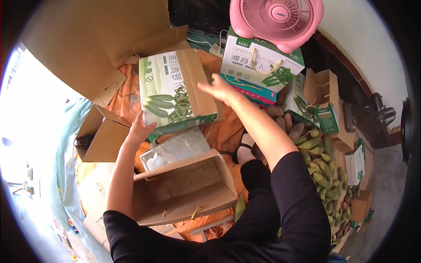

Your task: Sorting and packing ears of corn into cardboard boxes.

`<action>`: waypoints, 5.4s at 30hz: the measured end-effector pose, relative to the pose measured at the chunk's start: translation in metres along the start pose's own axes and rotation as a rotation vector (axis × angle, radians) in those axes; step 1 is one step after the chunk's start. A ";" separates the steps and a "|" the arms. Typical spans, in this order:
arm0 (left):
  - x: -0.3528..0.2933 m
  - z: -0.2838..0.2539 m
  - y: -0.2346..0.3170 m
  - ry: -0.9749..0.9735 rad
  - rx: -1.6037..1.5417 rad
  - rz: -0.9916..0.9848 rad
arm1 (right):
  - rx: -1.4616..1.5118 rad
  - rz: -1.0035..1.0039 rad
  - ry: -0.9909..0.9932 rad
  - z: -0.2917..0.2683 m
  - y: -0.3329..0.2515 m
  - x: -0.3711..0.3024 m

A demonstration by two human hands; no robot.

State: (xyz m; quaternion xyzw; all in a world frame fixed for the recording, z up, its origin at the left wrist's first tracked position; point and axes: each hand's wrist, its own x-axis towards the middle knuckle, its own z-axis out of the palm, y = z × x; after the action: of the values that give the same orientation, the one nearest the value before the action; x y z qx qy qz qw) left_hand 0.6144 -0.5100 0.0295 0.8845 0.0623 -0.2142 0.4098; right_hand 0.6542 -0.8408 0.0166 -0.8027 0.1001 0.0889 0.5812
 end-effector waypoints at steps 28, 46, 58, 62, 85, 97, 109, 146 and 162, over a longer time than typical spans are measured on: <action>-0.067 -0.004 -0.025 0.184 -0.138 0.328 | -0.259 -0.074 1.294 -0.257 0.137 -0.131; -0.153 0.024 0.075 0.188 0.005 0.510 | 0.349 0.155 1.234 -0.352 0.193 -0.254; -0.233 0.165 0.240 -0.403 0.110 1.092 | 0.492 -0.258 0.816 -0.224 0.046 -0.401; -0.246 0.233 0.248 -0.510 0.100 1.253 | 0.599 -0.227 0.645 -0.174 0.019 -0.428; -0.174 0.187 0.259 -0.464 -0.938 0.803 | -0.161 -0.078 0.703 -0.346 0.068 -0.412; -0.138 0.221 0.266 -0.425 -0.992 0.735 | 0.447 0.162 0.166 -0.349 0.132 -0.500; -0.160 0.213 0.226 -0.348 -0.460 0.797 | 0.779 -0.020 0.954 -0.321 0.189 -0.606; -0.263 0.069 0.014 0.394 -0.146 0.349 | 0.192 0.278 0.660 -0.314 0.254 -0.169; -0.271 0.054 -0.024 0.535 0.150 0.295 | 0.244 0.324 0.112 -0.179 0.146 -0.261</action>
State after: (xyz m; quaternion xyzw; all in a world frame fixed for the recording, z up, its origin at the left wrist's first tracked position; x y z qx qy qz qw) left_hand 0.3462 -0.5170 0.0989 0.9367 0.0228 0.0837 0.3392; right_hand 0.3685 -1.0408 0.0055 -0.7034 0.2701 0.1234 0.6458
